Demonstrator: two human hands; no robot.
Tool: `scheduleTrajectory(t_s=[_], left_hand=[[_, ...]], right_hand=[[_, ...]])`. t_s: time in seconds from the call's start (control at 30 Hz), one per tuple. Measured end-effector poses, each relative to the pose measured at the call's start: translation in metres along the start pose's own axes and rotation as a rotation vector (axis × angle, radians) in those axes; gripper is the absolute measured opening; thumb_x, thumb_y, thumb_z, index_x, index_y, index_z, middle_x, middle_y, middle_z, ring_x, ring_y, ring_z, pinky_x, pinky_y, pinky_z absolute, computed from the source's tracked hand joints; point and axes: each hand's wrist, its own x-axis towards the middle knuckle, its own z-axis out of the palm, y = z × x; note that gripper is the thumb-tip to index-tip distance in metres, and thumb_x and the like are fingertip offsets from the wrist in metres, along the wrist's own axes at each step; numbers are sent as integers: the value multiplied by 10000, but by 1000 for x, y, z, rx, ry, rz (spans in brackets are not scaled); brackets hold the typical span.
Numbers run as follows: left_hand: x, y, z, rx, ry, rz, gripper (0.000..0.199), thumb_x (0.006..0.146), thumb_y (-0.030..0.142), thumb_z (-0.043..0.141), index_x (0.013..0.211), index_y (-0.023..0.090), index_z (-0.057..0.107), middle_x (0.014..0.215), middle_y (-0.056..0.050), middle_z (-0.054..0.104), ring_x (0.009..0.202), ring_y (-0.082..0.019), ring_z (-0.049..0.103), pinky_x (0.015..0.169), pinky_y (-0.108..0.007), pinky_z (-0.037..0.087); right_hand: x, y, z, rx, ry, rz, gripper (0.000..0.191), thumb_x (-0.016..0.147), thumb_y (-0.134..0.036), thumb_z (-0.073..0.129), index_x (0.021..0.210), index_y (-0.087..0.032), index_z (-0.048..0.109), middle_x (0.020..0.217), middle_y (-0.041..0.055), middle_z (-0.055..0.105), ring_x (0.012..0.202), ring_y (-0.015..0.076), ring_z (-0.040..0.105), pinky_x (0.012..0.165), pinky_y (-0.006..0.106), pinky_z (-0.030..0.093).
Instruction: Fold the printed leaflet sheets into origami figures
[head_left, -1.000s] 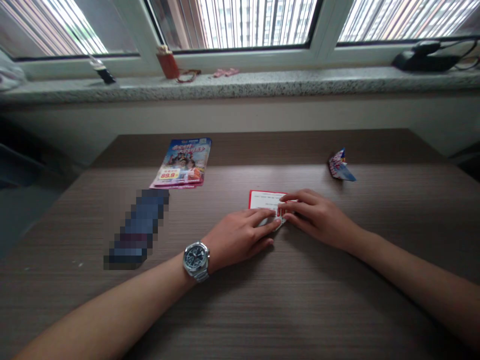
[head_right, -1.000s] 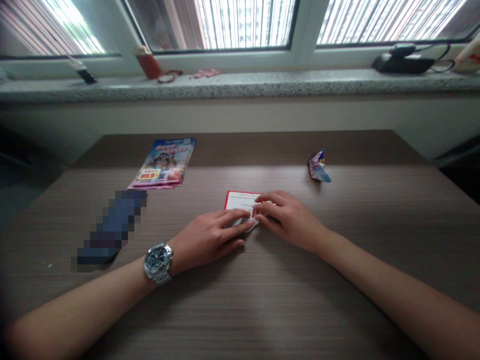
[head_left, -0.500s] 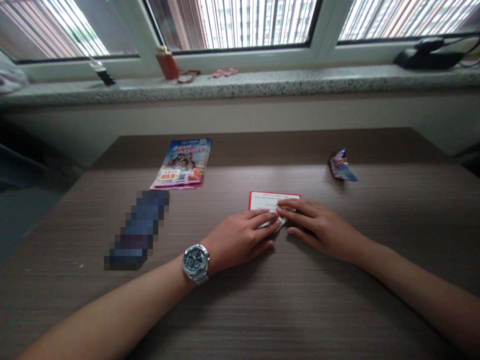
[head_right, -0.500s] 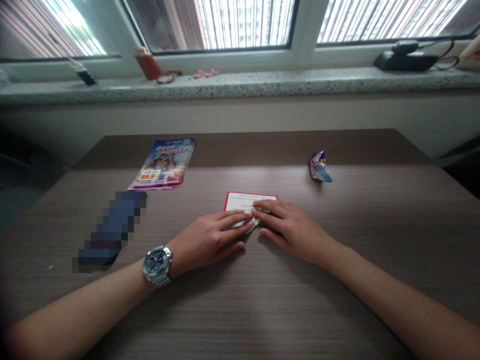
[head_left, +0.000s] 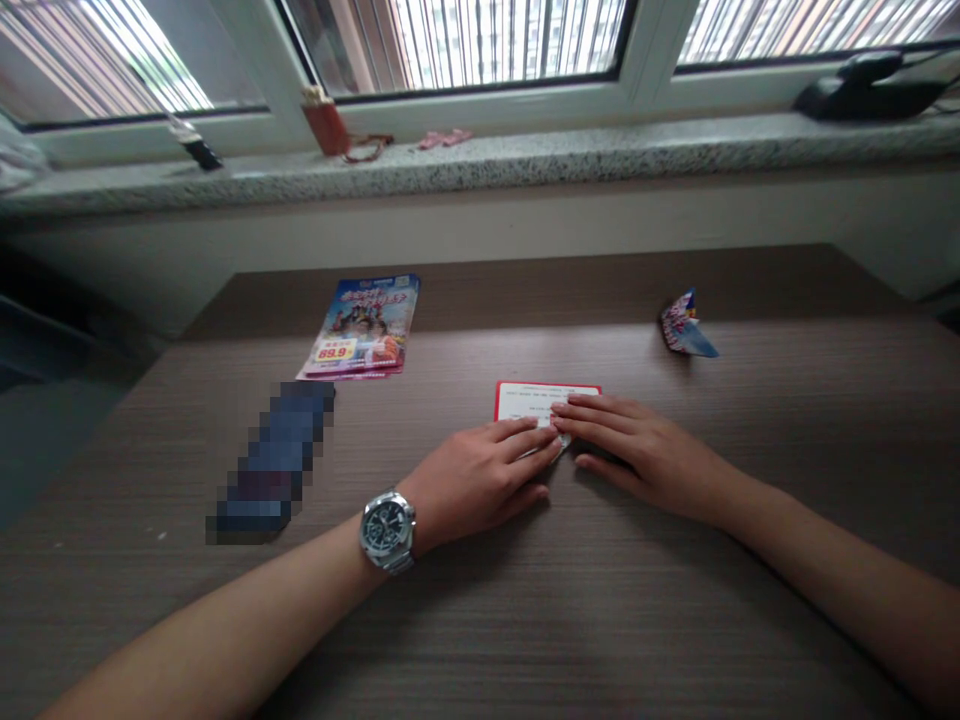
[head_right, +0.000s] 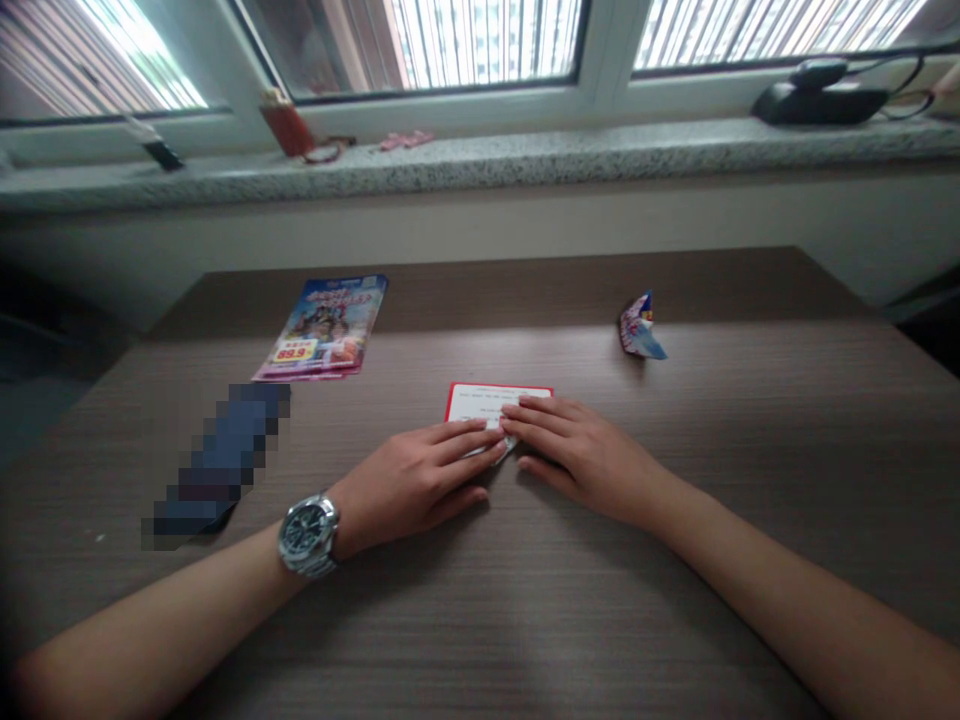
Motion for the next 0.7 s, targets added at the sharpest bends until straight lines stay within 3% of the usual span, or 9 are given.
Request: scheduleTrajectory(t_s=[0.5,0.7], left_hand=[[1,2,-1,8,-21,-24,435,1024,343,492,1423,171,510,1441,-102,574,1348,-262,527,1102,-426,498],[-1,0,-5,1,-50,-46,456,1021,369,500,1447,205,493,1495,-115,498,1323,-271,548,1066,-409,520]], right_hand=[[-1,-1,-2,45,-18,-25,562,972,-291,595,1510,-261,437,1496,90,546,1406,276,475,1167,538,396],[-1,1,-6,34,-57,-64,536,982,-288,581,1500,-235,453,1519,99,516,1433,266,438,1190,528,362]])
